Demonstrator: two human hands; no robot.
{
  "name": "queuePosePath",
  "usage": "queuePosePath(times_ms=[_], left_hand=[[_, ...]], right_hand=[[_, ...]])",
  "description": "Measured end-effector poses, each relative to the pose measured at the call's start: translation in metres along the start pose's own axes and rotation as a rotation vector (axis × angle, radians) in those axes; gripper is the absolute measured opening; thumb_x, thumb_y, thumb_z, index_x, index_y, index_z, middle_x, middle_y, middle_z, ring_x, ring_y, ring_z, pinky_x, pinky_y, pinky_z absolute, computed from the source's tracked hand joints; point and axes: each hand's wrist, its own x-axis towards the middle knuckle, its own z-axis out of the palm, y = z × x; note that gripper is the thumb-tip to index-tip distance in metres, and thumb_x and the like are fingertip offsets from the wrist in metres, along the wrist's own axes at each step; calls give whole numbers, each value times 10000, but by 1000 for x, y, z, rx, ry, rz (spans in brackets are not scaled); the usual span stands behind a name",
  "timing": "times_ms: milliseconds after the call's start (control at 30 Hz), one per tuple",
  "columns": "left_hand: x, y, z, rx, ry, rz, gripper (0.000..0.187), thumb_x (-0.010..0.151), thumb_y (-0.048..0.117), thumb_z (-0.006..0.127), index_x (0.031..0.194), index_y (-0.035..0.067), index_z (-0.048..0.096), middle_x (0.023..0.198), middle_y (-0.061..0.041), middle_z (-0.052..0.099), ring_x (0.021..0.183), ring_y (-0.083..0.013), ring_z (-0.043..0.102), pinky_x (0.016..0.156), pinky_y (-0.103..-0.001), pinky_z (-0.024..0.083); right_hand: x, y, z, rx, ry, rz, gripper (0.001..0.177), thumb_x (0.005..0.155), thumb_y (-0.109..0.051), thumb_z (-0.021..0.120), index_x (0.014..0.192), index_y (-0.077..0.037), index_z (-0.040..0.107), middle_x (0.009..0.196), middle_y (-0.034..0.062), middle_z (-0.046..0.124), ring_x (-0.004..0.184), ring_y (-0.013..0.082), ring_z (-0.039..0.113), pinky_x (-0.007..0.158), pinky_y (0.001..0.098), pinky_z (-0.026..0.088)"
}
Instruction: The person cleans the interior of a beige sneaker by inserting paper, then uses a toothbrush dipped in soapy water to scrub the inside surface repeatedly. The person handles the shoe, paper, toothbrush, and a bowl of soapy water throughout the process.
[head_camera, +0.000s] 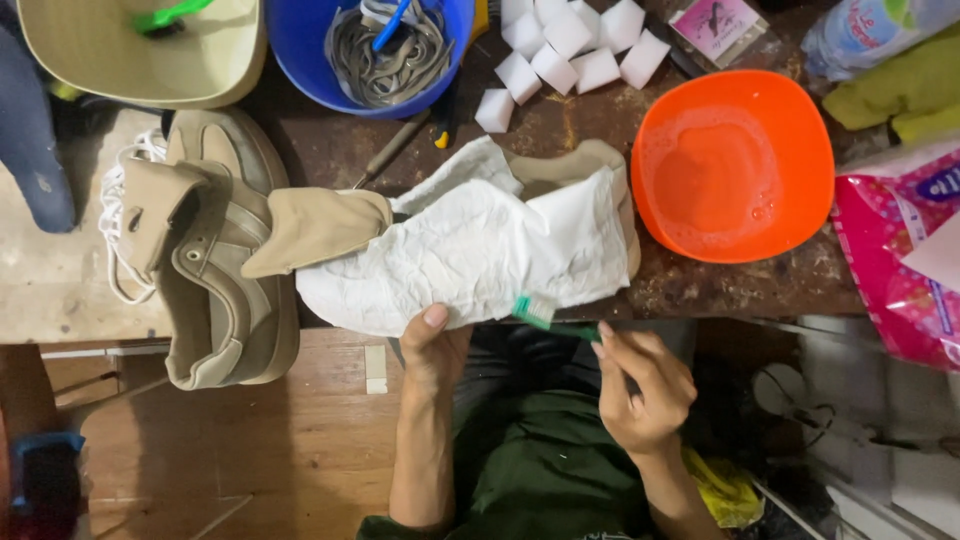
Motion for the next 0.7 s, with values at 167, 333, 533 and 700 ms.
queuePosePath(times_ms=[167,333,533,700], left_hand=[[4,2,1,7,-47,29,1056,727,282,776,1511,48,109,1496,-173,344,1389,-356,357,1136,-466,366],[4,2,1,-16,-83,25,1068,752,289,770,1515,35,67,1506,-190,319,1399,-359,334,1149,-478,351],[4,-1,-4,-111,-81,23,1039,752,246,778,1514,26,107,1485,-195,355,1379,-366,362,1131,-497,369],[4,-1,-4,-9,-53,87,1082,744,292,765,1519,45,53,1509,-188,317,1401,-364,337,1162,-490,343]], right_hand=[[6,-2,4,-17,-47,46,174,859,162,639,1021,98,630,859,200,678,685,247,671,642,327,593],[1,7,7,28,-20,6,124,861,109,645,983,91,631,859,198,685,656,248,666,591,310,579],[-4,9,12,-14,22,-1,134,851,143,637,963,72,652,861,197,685,683,251,671,604,329,573],[5,2,17,-1,14,-28,129,845,140,648,966,94,643,865,209,679,681,264,673,607,326,585]])
